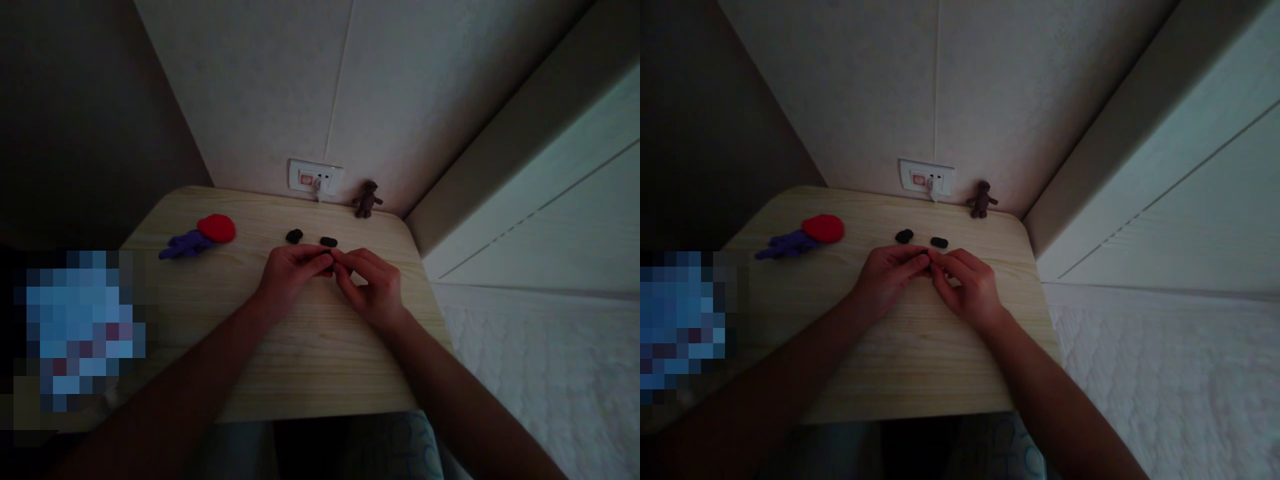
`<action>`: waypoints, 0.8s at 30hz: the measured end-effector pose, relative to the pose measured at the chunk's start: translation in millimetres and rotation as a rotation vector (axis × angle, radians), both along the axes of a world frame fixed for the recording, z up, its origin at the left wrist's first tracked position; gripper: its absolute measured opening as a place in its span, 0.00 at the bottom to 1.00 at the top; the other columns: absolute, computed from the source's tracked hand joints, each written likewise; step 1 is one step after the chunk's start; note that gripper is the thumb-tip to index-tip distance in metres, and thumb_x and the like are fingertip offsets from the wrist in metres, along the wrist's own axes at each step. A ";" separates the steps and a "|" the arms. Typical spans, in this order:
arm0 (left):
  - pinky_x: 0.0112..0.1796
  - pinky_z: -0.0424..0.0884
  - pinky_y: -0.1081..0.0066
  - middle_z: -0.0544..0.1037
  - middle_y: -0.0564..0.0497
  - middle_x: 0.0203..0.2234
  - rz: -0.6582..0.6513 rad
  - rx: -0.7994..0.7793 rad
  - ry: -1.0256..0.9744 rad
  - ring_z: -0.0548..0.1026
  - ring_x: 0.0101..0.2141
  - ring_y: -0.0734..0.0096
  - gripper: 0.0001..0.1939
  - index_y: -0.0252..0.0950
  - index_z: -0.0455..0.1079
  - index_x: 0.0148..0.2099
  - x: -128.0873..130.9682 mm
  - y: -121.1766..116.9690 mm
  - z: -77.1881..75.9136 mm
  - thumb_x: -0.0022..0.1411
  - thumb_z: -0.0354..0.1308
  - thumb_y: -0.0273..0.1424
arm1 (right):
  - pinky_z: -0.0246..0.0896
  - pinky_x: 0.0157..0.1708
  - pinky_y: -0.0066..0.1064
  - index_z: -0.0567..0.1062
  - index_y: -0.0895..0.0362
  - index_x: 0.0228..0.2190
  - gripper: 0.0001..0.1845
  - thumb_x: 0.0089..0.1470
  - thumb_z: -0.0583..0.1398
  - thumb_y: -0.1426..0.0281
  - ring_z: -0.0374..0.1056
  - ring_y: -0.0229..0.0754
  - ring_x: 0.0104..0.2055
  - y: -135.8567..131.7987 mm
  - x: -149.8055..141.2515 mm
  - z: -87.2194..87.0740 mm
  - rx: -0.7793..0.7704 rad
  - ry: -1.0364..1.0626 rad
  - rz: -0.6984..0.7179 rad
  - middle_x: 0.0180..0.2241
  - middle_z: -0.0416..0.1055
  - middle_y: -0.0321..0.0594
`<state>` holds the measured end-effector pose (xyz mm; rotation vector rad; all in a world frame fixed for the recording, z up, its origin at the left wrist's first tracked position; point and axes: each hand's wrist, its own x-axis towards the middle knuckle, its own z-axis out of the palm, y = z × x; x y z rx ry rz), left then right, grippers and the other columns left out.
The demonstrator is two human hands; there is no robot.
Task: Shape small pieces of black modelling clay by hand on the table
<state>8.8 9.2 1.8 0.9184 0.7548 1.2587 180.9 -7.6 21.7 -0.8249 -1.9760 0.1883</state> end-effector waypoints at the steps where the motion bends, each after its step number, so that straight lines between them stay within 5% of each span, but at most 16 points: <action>1: 0.41 0.80 0.65 0.86 0.46 0.35 0.006 -0.005 -0.011 0.82 0.33 0.68 0.13 0.36 0.84 0.39 0.2 -0.2 0.4 0.50 0.75 0.33 | 0.74 0.32 0.33 0.79 0.52 0.52 0.18 0.62 0.61 0.75 0.74 0.40 0.33 -0.6 -0.7 0.0 0.010 -0.017 -0.013 0.34 0.78 0.42; 9: 0.40 0.80 0.66 0.86 0.47 0.34 0.023 -0.025 -0.035 0.82 0.32 0.68 0.12 0.37 0.84 0.38 1.4 -0.6 4.2 0.49 0.76 0.33 | 0.75 0.38 0.36 0.79 0.53 0.51 0.16 0.63 0.61 0.75 0.76 0.42 0.38 -1.7 -3.3 -1.3 -0.008 0.036 -0.025 0.38 0.80 0.44; 15: 0.44 0.79 0.65 0.86 0.46 0.36 -0.019 0.012 -0.040 0.83 0.35 0.66 0.13 0.38 0.85 0.41 2.4 0.5 2.5 0.50 0.75 0.33 | 0.72 0.38 0.35 0.81 0.49 0.48 0.14 0.61 0.65 0.71 0.73 0.40 0.37 -1.2 -4.1 -6.0 -0.246 0.290 -0.004 0.36 0.79 0.40; 24: 0.47 0.78 0.65 0.86 0.47 0.36 0.008 0.057 -0.038 0.83 0.38 0.65 0.13 0.40 0.85 0.40 0.4 1.2 -1.1 0.50 0.76 0.32 | 0.69 0.31 0.30 0.85 0.44 0.41 0.10 0.55 0.70 0.64 0.69 0.35 0.31 10.4 -5.9 -13.2 -0.648 0.636 0.242 0.37 0.77 0.37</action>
